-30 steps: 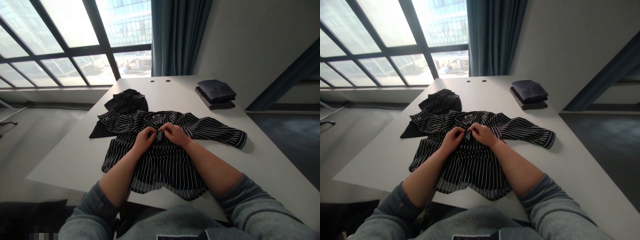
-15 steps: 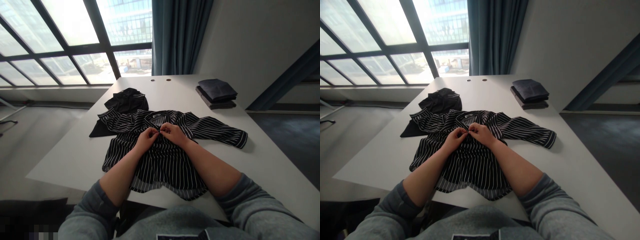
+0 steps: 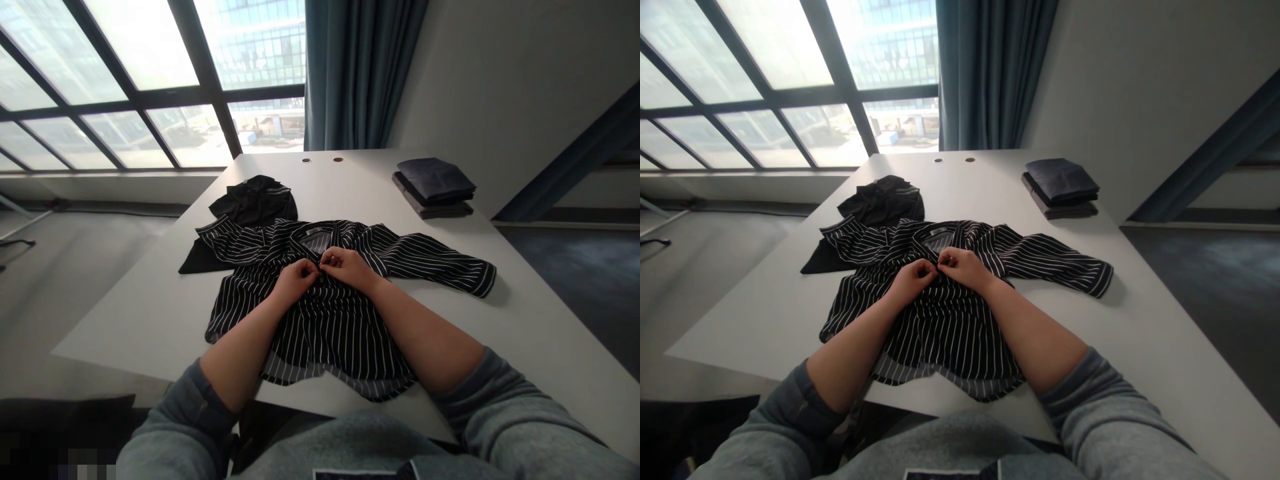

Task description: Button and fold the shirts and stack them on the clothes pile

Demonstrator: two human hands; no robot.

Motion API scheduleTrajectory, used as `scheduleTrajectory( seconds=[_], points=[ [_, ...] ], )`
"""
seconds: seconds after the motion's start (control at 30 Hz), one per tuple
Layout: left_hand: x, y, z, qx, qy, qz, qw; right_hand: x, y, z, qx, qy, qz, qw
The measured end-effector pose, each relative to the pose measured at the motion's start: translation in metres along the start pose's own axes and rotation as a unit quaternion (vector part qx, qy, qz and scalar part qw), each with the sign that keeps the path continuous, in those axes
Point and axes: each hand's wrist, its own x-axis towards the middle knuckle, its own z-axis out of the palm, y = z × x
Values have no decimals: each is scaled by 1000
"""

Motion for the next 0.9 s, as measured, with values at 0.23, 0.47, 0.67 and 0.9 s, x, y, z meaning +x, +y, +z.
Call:
scheduleTrajectory(
  seconds=[0.23, 0.47, 0.67, 0.9],
  points=[
    [-1, 2, -8, 166, -32, -9, 986, 1, 20, -13, -134, -91, -89, 983],
    [-4, 2, -12, 284, -93, 12, 954, 1, 11, -13, -126, -112, -117, 979],
    [-7, 6, -16, 275, -68, 70, 956, 1, 12, -16, -152, -112, -119, 975],
    [-4, 1, -14, 230, -122, 99, 960, 1, 14, -19, -144, -88, -106, 980]
  ],
)
